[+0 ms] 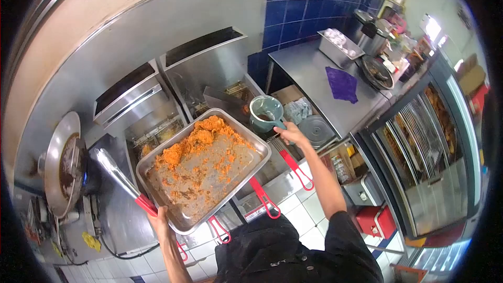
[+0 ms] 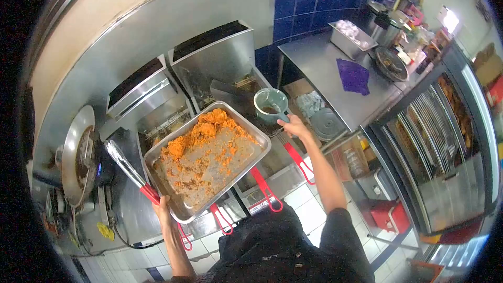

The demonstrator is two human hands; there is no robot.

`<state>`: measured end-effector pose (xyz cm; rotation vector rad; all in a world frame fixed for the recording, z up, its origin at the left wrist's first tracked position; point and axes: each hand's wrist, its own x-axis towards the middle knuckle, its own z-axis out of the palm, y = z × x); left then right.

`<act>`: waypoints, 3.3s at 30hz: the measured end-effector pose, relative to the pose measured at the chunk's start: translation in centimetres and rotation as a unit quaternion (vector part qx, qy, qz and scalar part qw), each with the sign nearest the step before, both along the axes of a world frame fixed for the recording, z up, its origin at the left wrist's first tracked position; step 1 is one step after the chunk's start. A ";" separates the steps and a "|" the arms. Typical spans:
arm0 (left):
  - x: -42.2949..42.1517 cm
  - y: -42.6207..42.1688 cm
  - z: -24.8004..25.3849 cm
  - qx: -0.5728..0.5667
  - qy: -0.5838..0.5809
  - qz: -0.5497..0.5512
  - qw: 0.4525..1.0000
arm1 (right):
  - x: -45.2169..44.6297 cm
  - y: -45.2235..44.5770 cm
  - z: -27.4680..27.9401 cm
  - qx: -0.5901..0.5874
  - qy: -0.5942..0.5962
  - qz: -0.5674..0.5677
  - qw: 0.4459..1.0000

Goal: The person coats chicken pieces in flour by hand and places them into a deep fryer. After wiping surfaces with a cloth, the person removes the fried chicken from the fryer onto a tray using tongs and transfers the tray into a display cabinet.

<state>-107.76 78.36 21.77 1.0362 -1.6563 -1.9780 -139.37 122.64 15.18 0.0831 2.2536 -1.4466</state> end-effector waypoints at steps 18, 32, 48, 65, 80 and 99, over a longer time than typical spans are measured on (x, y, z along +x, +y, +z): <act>-8.2 15.5 0.2 -0.081 0.018 0.030 0.996 | 3.2 6.4 -3.6 -0.229 -0.110 -0.196 0.947; -17.4 13.0 -7.4 -0.111 -0.044 -0.078 0.990 | -0.2 8.0 -4.0 0.133 0.264 -0.124 0.947; 5.5 14.6 3.8 -0.130 -0.027 0.167 0.977 | -12.6 -7.9 -4.6 -0.337 -0.318 -0.014 0.886; 15.4 8.6 1.5 -0.114 -0.022 0.246 0.962 | -16.1 -25.1 -22.3 -0.670 -0.256 -0.270 0.643; 13.3 9.1 4.0 -0.092 -0.024 0.254 0.963 | -7.8 -26.4 -11.6 -0.540 -0.089 -0.224 0.807; 12.5 4.8 4.5 -0.056 -0.003 0.133 0.989 | 6.8 -23.4 -8.2 -0.466 -0.240 -0.155 0.837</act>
